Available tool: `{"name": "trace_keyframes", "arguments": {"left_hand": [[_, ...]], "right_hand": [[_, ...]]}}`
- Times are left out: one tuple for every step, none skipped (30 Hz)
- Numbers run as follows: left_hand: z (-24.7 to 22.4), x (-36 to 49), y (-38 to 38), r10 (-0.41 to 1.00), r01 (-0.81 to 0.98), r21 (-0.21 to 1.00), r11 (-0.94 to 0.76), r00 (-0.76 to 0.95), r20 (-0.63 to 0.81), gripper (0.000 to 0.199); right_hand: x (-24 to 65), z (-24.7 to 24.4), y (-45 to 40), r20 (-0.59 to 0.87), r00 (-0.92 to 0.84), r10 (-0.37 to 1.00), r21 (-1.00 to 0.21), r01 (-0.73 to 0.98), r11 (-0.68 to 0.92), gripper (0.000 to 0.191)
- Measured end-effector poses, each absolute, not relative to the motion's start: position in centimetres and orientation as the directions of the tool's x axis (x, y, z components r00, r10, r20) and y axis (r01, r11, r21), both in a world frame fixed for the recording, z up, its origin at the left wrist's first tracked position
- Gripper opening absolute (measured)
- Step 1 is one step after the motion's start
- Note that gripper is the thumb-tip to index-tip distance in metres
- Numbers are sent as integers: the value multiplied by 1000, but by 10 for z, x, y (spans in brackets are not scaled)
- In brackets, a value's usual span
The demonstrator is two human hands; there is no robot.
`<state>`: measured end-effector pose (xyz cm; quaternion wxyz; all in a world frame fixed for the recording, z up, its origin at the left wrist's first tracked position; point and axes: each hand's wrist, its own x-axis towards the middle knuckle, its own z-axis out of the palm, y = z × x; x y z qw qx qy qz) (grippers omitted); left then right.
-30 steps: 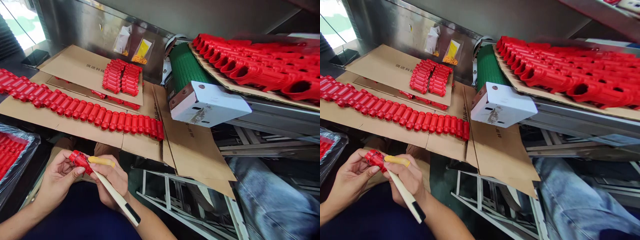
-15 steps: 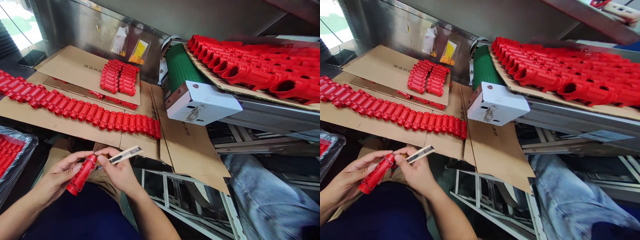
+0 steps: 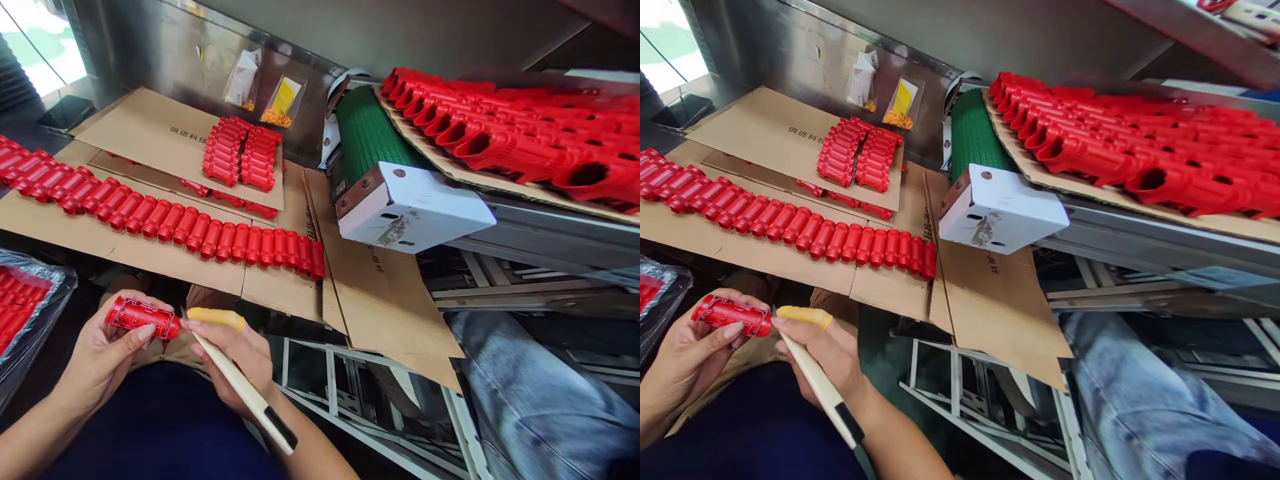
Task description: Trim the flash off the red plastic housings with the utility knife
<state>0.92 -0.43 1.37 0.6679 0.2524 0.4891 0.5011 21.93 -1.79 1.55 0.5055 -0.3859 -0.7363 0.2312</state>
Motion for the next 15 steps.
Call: {"name": "trace_keyframes", "arguments": {"left_hand": [[15,10,-5,914,-427,824,372,12,-406,33],[17,11,-5,912,-429,823,372,4,-410,33],[19,12,-6,911,-428,824,371,-3,-412,33],[20,13,-6,912,-422,828,370,-3,-409,33],[21,14,-7,915,-413,833,368,0,-403,32],[22,14,-7,917,-404,838,366,4,-399,32],[22,14,-7,917,-398,840,368,6,-398,32],[21,14,-7,917,-394,841,370,8,-400,32],[21,13,-7,915,-390,841,375,8,-404,33],[20,13,-8,912,-385,840,382,10,-410,33],[20,13,-8,909,-382,838,389,14,-416,33],[20,12,-8,908,-380,837,394,20,-419,33],[20,12,-8,907,-378,836,398,27,-419,32],[20,12,-9,908,-378,835,400,35,-419,32],[20,13,-9,908,-382,833,401,41,-418,31]], "right_hand": [[219,14,-17,573,-196,796,-735,306,605,34],[218,13,-17,576,-197,793,-743,279,609,31],[217,11,-16,581,-192,791,-748,258,611,28],[216,9,-15,586,-187,788,-750,243,616,26],[215,8,-15,591,-184,785,-750,232,619,26],[214,7,-14,594,-183,783,-750,224,622,26],[213,7,-13,596,-185,782,-750,219,624,26],[213,7,-13,597,-187,780,-749,217,626,27],[213,7,-13,597,-189,780,-750,215,626,27],[213,7,-13,597,-188,780,-751,213,625,27],[213,7,-13,596,-187,781,-752,211,624,27],[213,8,-13,593,-188,783,-755,206,622,27],[213,8,-13,589,-192,785,-760,200,618,29],[214,8,-13,582,-197,789,-766,192,613,32],[214,9,-13,575,-202,793,-773,185,607,34]]}}
